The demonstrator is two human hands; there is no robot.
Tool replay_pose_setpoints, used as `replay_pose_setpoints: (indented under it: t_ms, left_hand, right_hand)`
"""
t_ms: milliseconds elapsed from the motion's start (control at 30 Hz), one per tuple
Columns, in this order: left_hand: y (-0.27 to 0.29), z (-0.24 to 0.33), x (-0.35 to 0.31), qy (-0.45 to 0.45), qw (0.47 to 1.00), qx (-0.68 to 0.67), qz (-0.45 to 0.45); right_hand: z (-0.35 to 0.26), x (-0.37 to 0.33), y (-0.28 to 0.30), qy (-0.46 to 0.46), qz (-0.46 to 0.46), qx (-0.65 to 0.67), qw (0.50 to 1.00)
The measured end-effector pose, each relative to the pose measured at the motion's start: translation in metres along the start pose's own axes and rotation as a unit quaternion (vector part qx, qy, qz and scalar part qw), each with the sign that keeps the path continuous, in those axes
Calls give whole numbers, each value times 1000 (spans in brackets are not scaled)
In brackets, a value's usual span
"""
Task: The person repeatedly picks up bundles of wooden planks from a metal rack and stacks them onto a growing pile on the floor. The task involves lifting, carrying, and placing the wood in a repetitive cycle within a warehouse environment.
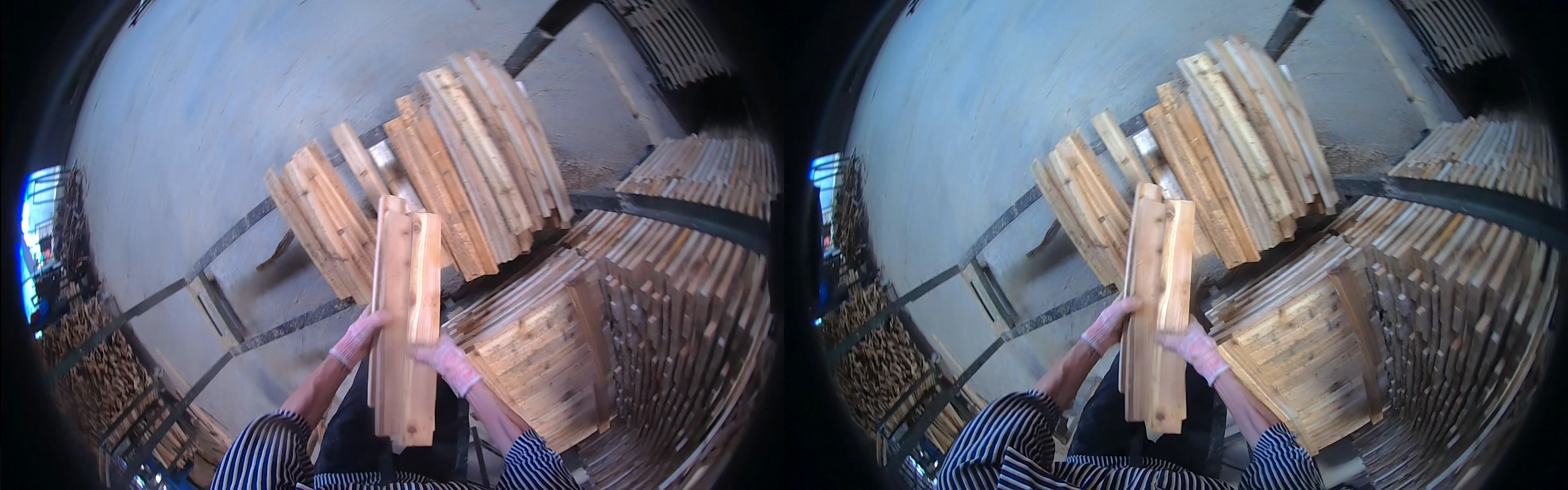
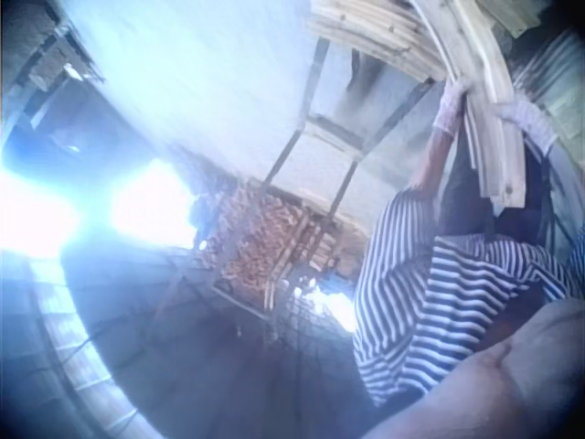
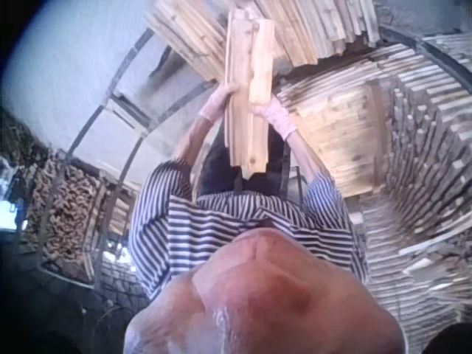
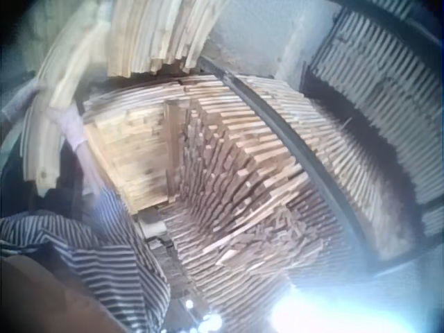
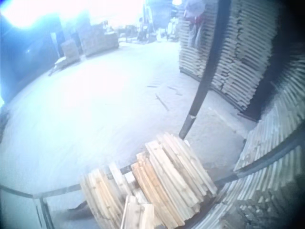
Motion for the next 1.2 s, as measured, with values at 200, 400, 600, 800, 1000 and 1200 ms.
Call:
replay_pose_setpoints:
  t_ms: [200,400,600,800,1000,1200]
  left_hand:
    - [-117,35,-57,-143,983,9,-116]
    - [-237,68,-49,-240,943,143,-181]
    - [-330,11,-8,-135,905,274,-295]
    - [-340,-71,56,-32,903,24,-427]
    - [-483,-66,-19,-212,818,419,-333]
    - [-438,-92,-78,-205,760,530,-316]
  right_hand:
    - [-30,-93,85,36,-3,127,991]
    - [-109,-202,159,301,140,-75,940]
    - [-57,-283,251,449,131,-11,884]
    - [44,-225,332,314,72,334,886]
    - [87,-275,361,391,369,-138,832]
    - [120,-357,313,438,208,247,839]
Point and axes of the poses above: each hand's wrist, its own x-axis towards the middle knuckle, its own y-axis out of the back of the hand, z = x × y, the point moved 5 cm from there along x, towards the middle knuckle, and after that the axes turned 13 degrees about x, right-handed, at the moved point
